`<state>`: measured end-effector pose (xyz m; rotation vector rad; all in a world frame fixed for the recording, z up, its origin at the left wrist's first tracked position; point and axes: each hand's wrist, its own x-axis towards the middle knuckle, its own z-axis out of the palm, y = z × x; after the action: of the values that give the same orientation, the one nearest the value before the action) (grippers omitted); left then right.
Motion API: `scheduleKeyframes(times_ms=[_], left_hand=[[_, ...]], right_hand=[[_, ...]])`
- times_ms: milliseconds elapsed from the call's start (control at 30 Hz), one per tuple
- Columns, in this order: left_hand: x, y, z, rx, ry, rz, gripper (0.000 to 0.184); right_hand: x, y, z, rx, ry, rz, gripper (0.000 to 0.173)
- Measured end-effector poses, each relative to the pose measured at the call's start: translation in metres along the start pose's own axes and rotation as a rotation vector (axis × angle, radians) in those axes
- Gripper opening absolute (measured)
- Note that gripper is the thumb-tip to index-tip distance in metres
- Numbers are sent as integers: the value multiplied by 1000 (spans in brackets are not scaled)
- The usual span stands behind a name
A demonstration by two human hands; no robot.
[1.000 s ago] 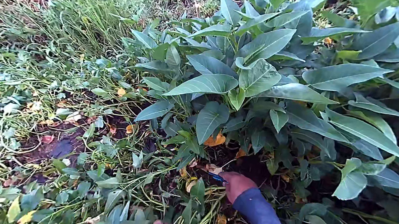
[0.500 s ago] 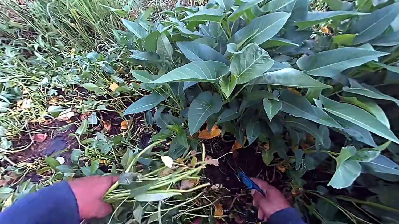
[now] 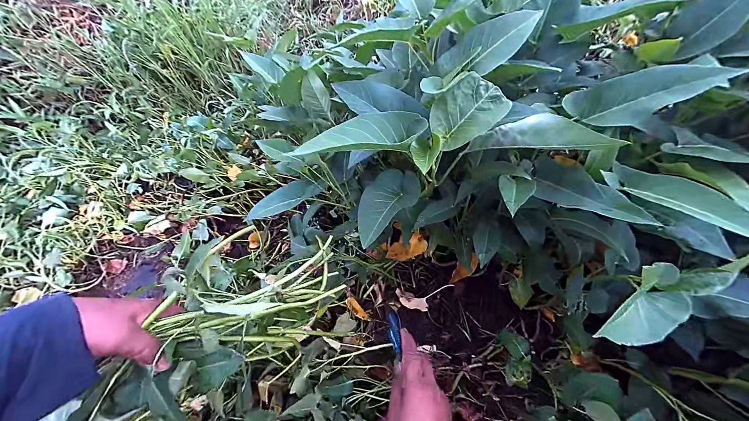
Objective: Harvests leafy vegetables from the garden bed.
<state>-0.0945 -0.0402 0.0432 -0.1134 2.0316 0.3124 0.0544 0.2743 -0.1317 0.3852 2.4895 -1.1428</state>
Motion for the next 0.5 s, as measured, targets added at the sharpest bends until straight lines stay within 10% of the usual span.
scheduleKeyframes(times_ms=[200, 500], left_hand=[[-3, -7, 4, -69, 1, -47, 47], [-10, -18, 14, -100, -6, -70, 55]], right_hand=[[2, 10, 27, -284, -429, 14, 75], [-41, 24, 6, -167, -222, -63, 63]])
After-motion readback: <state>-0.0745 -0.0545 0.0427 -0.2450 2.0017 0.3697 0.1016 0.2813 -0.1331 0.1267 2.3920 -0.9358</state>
